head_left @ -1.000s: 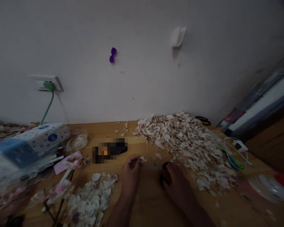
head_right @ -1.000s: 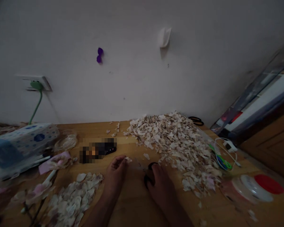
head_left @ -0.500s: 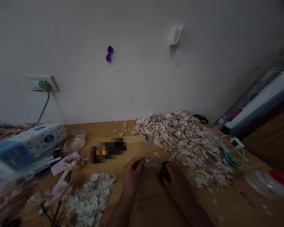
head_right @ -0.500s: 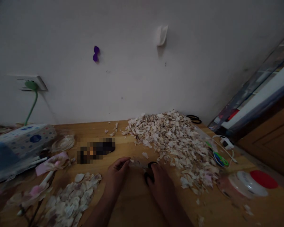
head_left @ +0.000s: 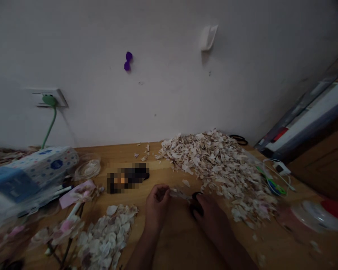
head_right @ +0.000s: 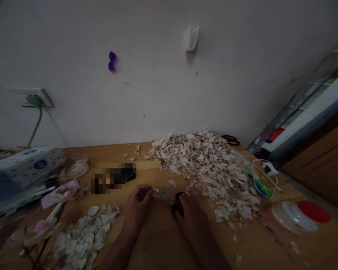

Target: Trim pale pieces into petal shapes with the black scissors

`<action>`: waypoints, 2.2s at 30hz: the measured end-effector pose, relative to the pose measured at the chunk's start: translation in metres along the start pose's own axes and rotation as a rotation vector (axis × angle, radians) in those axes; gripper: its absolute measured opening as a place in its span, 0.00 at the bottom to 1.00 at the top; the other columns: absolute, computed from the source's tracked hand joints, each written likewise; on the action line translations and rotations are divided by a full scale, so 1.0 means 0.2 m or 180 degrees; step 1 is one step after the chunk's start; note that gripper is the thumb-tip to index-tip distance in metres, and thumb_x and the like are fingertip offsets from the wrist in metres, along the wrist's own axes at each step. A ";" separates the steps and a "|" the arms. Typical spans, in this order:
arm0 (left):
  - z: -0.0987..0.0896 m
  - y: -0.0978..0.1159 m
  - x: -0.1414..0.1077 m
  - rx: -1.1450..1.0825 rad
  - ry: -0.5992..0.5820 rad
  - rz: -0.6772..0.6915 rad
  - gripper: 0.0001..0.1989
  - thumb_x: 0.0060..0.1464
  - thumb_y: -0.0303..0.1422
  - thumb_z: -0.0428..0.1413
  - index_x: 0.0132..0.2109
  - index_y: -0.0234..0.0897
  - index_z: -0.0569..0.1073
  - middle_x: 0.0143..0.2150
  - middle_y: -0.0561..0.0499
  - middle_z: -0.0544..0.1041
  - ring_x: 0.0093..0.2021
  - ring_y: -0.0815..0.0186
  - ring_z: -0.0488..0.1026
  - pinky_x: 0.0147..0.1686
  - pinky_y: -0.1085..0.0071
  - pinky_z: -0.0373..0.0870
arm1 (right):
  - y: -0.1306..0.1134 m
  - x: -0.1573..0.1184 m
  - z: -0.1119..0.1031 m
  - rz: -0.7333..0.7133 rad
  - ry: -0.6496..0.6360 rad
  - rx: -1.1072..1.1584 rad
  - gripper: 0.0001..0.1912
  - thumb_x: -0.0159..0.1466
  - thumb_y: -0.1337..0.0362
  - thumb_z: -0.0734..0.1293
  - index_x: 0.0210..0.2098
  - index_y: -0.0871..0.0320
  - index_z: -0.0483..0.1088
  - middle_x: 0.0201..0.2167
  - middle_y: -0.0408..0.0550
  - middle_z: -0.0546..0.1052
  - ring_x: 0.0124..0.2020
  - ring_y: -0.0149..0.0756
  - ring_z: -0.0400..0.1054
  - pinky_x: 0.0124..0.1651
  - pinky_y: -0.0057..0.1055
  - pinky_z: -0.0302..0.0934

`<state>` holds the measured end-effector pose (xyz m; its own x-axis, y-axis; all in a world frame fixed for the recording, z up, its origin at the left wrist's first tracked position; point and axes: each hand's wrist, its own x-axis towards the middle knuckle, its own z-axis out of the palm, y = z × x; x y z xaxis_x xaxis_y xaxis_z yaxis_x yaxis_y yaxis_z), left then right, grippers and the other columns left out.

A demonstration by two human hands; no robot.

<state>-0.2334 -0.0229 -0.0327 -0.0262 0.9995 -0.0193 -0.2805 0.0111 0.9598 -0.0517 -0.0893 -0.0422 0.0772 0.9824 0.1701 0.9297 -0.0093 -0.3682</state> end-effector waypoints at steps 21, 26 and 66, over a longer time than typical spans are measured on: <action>0.01 0.03 -0.02 0.0453 -0.0093 0.0093 0.06 0.43 0.32 0.61 0.31 0.37 0.74 0.28 0.51 0.76 0.30 0.67 0.72 0.32 0.74 0.67 | 0.04 0.00 -0.02 0.0131 -0.0014 0.0437 0.15 0.56 0.68 0.62 0.41 0.52 0.74 0.40 0.50 0.77 0.43 0.44 0.70 0.44 0.38 0.64; 0.01 0.04 -0.01 0.0176 -0.0176 -0.0143 0.12 0.40 0.35 0.65 0.35 0.37 0.77 0.31 0.49 0.78 0.33 0.65 0.74 0.34 0.71 0.69 | 0.02 0.00 -0.03 0.0328 0.0605 0.1160 0.12 0.59 0.61 0.61 0.36 0.57 0.74 0.35 0.54 0.77 0.37 0.44 0.71 0.40 0.38 0.66; 0.02 -0.03 -0.03 -0.1465 -0.0401 -0.0777 0.10 0.40 0.32 0.67 0.32 0.34 0.76 0.30 0.51 0.79 0.30 0.69 0.74 0.35 0.74 0.69 | -0.25 0.00 -0.08 0.0331 -0.0367 0.0556 0.15 0.60 0.63 0.61 0.46 0.58 0.69 0.42 0.52 0.77 0.43 0.45 0.71 0.44 0.37 0.64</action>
<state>-0.2285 -0.0293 -0.0373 0.1999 0.9657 -0.1655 -0.6565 0.2575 0.7091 -0.0921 -0.0916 -0.0100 0.1183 0.9928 0.0211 0.8416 -0.0890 -0.5327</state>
